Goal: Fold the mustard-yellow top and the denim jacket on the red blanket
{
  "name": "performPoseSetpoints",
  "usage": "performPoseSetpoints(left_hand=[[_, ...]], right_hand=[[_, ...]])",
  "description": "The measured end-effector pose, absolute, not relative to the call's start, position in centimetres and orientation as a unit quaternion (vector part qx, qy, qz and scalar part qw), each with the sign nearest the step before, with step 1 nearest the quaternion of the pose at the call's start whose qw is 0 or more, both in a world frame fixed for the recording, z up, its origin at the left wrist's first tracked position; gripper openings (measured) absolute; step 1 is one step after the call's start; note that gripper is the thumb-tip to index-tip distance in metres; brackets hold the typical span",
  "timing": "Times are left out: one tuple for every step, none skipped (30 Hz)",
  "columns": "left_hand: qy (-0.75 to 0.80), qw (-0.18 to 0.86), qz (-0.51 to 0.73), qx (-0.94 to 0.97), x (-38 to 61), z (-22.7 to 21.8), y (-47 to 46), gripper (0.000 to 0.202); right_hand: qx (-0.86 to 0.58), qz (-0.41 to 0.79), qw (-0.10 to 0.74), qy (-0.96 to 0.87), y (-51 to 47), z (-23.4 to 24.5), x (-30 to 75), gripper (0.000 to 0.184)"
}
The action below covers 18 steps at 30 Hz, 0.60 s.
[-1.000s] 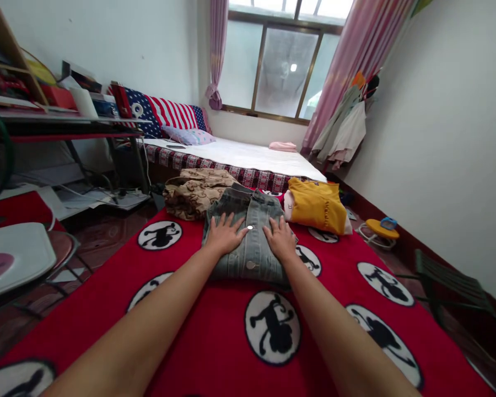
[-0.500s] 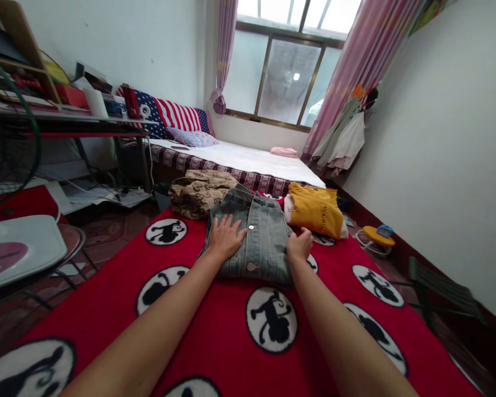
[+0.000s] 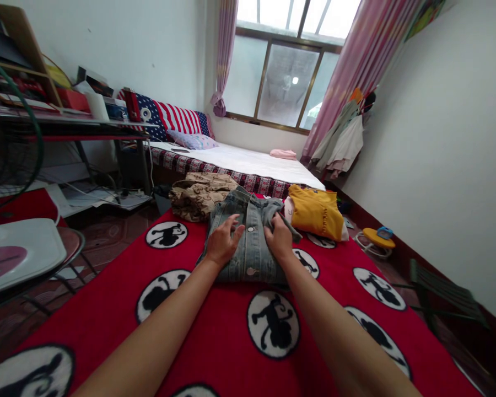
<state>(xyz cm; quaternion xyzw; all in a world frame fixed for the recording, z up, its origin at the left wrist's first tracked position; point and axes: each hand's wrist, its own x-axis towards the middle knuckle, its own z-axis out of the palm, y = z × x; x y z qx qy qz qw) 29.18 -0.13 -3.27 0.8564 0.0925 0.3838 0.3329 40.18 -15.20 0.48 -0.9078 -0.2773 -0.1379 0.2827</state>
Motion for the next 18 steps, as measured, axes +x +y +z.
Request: performPoseSetpoints(left_hand=[[0.086,0.369,0.399,0.835,29.1,-3.4,0.0,0.053],[0.079,0.402,0.414,0.812,29.1,-3.5,0.1,0.060],[0.071,0.431,0.427,0.792,29.2,-3.6,0.2,0.066],[0.065,0.457,0.433,0.775,29.3,-3.7,0.3,0.073],[0.063,0.479,0.432,0.762,29.4,-3.7,0.3,0.081],[0.067,0.498,0.425,0.753,29.7,-3.7,0.3,0.086],[0.077,0.513,0.413,0.748,30.0,-3.6,0.3,0.088],[0.093,0.523,0.401,0.747,30.4,-3.5,0.2,0.086],[0.115,0.526,0.391,0.747,30.8,-3.3,0.1,0.079],[0.141,0.523,0.385,0.748,31.2,-3.1,0.0,0.069],[0.166,0.515,0.382,0.749,31.7,-3.0,-0.1,0.058],[0.189,0.506,0.384,0.749,32.1,-2.9,-0.2,0.049],[0.206,0.498,0.388,0.748,32.4,-2.9,-0.3,0.041],[0.218,0.493,0.394,0.744,32.6,-2.8,-0.4,0.037],[0.223,0.492,0.401,0.740,32.8,-2.9,-0.5,0.034],[0.225,0.492,0.407,0.736,32.8,-2.9,-0.6,0.032],[0.224,0.493,0.414,0.732,32.8,-3.0,-0.7,0.031],[0.222,0.494,0.420,0.728,32.6,-3.0,-0.8,0.031]], right_hand=[[-0.887,-0.146,0.265,-0.349,-15.1,0.5,39.5,0.036],[-0.865,-0.149,0.244,-0.413,-15.1,0.5,38.9,0.038],[-0.846,-0.148,0.224,-0.460,-15.2,0.5,38.4,0.040],[-0.834,-0.147,0.208,-0.490,-15.3,0.4,38.0,0.041],[-0.823,-0.152,0.195,-0.512,-15.3,0.3,37.8,0.043],[-0.810,-0.164,0.185,-0.532,-15.4,0.2,37.6,0.043],[-0.794,-0.179,0.176,-0.554,-15.4,0.0,37.6,0.043],[-0.777,-0.194,0.169,-0.575,-15.3,-0.1,37.7,0.042],[-0.759,-0.207,0.164,-0.595,-15.2,-0.2,37.8,0.041],[-0.744,-0.215,0.159,-0.612,-15.1,-0.2,37.9,0.040],[-0.734,-0.219,0.156,-0.624,-15.0,-0.3,38.0,0.039],[-0.729,-0.220,0.157,-0.629,-14.9,-0.4,38.1,0.039],[-0.728,-0.221,0.163,-0.628,-14.8,-0.6,38.1,0.039],[-0.730,-0.223,0.177,-0.621,-14.9,-0.8,38.1,0.040],[-0.735,-0.223,0.197,-0.609,-14.9,-1.0,38.0,0.040],[-0.742,-0.225,0.226,-0.590,-15.1,-1.2,37.8,0.040],[-0.750,-0.228,0.260,-0.564,-15.2,-1.5,37.5,0.038],[-0.756,-0.238,0.298,-0.531,-15.4,-1.8,37.2,0.034]])
